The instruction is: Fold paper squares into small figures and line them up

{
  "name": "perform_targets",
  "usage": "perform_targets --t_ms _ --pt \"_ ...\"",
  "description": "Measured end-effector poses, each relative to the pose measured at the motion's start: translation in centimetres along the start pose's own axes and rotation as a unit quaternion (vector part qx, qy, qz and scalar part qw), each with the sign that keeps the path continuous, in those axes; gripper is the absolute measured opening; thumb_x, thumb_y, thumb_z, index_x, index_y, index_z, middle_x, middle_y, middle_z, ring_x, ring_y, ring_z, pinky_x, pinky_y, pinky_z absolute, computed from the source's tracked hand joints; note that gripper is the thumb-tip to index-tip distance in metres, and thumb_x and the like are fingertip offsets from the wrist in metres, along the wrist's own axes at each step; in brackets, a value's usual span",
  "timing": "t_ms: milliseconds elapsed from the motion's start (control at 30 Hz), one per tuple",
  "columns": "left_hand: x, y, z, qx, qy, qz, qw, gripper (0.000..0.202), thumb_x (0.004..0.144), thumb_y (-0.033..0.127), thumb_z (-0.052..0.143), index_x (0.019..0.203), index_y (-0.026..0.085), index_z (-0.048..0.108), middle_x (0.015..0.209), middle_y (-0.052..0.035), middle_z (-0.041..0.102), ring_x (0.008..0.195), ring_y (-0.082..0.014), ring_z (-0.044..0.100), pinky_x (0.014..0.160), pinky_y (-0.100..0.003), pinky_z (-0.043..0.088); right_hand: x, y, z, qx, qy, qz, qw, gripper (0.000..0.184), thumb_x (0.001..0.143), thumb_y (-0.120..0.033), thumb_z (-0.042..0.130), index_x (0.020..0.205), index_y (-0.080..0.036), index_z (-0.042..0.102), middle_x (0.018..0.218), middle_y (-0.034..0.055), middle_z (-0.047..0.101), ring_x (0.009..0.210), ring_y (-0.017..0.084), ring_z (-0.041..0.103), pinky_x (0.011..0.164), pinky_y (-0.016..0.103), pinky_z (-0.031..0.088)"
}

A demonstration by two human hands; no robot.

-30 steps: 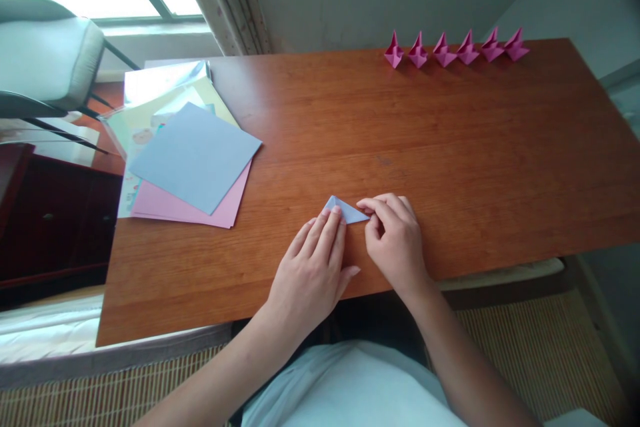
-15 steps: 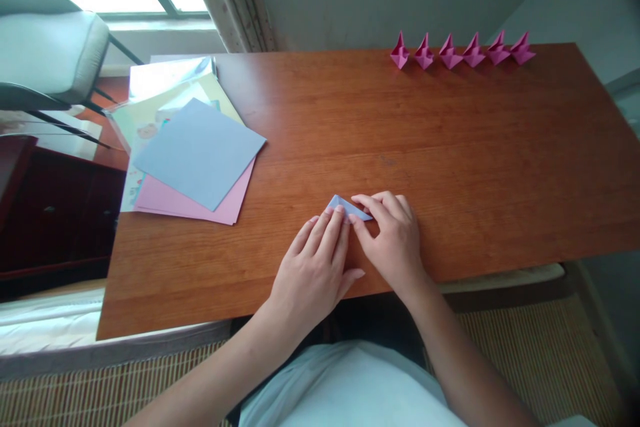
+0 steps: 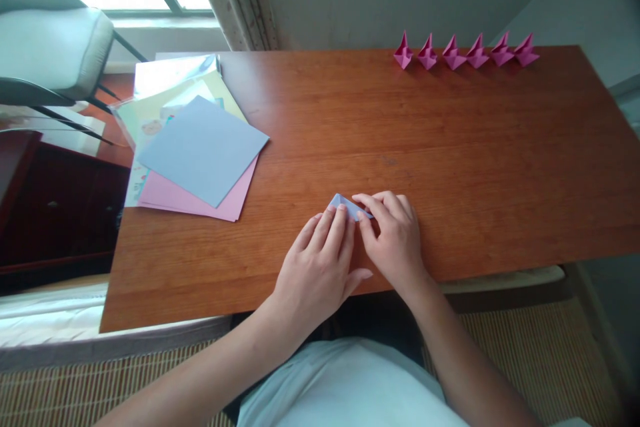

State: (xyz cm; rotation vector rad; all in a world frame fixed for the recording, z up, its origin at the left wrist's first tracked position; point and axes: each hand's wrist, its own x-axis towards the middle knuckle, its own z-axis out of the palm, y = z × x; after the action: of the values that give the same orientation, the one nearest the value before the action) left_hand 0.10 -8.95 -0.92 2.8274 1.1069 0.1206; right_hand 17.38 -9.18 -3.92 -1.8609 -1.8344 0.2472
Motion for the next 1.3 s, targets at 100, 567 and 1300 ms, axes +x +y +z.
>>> perform_targets --t_ms 100,567,1300 --pt "-0.5 -0.7 0.1 0.021 -0.013 0.012 1.000 0.072 0.101 0.057 0.044 0.148 0.003 0.049 0.161 -0.0172 0.039 0.148 -0.0308 0.041 0.122 -0.044 0.034 0.1 -0.1 -0.1 -0.002 -0.002 -0.002 1.000 0.026 0.096 -0.024 0.059 0.119 -0.023 0.071 0.103 0.0076 0.068 0.095 0.026 0.056 0.086 0.041 0.045" --pt "-4.5 -2.1 0.0 0.027 0.023 -0.036 0.999 0.080 0.100 0.060 0.042 0.154 0.000 0.037 0.162 -0.0195 0.037 0.149 -0.0371 0.037 0.121 -0.053 0.028 0.0 0.0 0.0 -0.007 0.002 -0.009 1.000 0.028 0.096 -0.023 0.059 0.121 -0.023 0.071 0.102 0.0077 0.068 0.095 0.027 0.056 0.088 0.041 0.045" --pt "-1.6 -0.3 1.1 -0.040 0.016 -0.049 0.998 0.072 0.102 0.053 0.040 0.156 0.005 0.037 0.167 -0.0133 0.028 0.154 -0.0337 0.028 0.126 -0.051 0.019 -0.3 -0.6 -0.3 -0.111 -0.044 -0.106 0.987 0.040 0.103 -0.018 0.048 0.136 -0.033 0.063 0.103 0.0068 0.062 0.089 0.022 0.050 0.074 0.036 0.035"
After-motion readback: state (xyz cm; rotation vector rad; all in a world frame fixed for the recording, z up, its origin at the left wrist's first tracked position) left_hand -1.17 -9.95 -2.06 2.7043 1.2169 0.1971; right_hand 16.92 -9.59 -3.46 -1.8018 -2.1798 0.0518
